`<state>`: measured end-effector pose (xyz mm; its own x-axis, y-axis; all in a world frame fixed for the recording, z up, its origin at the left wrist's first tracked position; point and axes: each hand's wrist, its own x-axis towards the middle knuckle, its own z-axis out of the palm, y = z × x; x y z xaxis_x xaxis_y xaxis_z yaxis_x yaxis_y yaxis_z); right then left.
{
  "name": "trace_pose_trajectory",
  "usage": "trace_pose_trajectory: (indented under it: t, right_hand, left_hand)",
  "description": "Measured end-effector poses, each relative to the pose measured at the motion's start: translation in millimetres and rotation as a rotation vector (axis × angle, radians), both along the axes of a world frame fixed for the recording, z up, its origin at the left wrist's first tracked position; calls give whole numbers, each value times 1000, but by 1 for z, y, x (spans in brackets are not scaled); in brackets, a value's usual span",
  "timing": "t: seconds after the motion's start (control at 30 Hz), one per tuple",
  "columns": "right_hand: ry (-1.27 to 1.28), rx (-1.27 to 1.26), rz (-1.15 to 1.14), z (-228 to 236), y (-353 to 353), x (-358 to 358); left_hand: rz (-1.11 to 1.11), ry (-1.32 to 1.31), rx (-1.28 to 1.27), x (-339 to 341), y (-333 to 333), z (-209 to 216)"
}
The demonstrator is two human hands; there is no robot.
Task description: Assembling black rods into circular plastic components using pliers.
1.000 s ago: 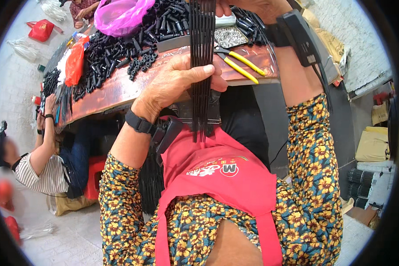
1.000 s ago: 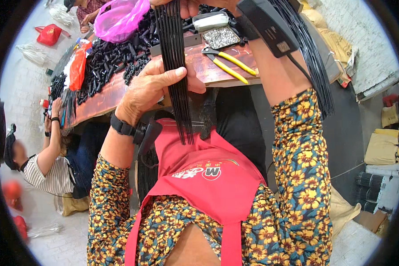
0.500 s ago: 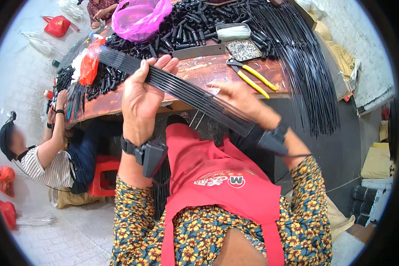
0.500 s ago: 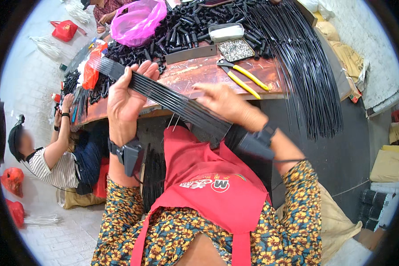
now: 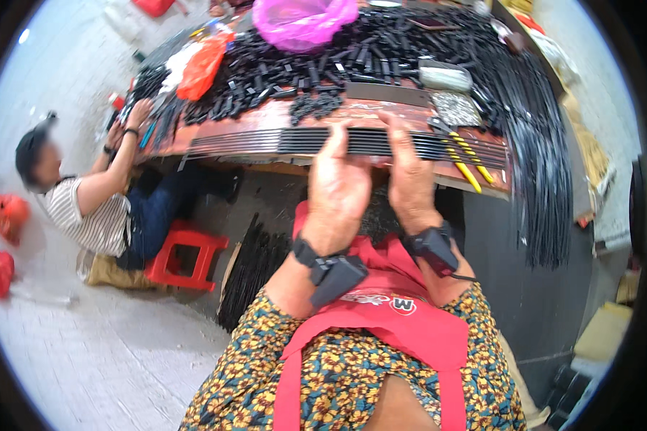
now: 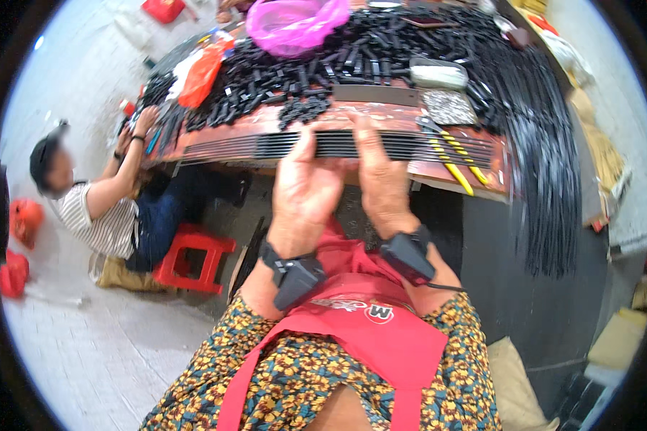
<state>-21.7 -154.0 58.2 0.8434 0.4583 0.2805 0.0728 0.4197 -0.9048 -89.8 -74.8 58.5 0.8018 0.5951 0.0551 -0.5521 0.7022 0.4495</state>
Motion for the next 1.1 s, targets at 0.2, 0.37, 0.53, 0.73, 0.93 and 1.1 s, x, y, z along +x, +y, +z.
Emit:
trace_pose_trajectory:
  t: [0.2,0.37,0.53,0.73,0.93,1.1]
  right_hand:
    - [164,-1,170,38,-37,61]
    - [-69,-175,152,89,-96,120]
    - [-350,-359,281,117,-109,139]
    - [-642,-632,359,114,-67,90]
    - [-577,-718,660,90,-48,77]
    - [-503,-549,675,65,-36,62]
  left_hand:
    - [-296,257,316,-3,-34,19]
    - [-254,402,778,-57,-25,30]
    - [189,545,1019,-75,36,7]
    - [-248,535,1254,-45,35,-53]
    - [-474,435,1132,-39,2,-87]
    - [-510,587,1177,-62,-17,-79]
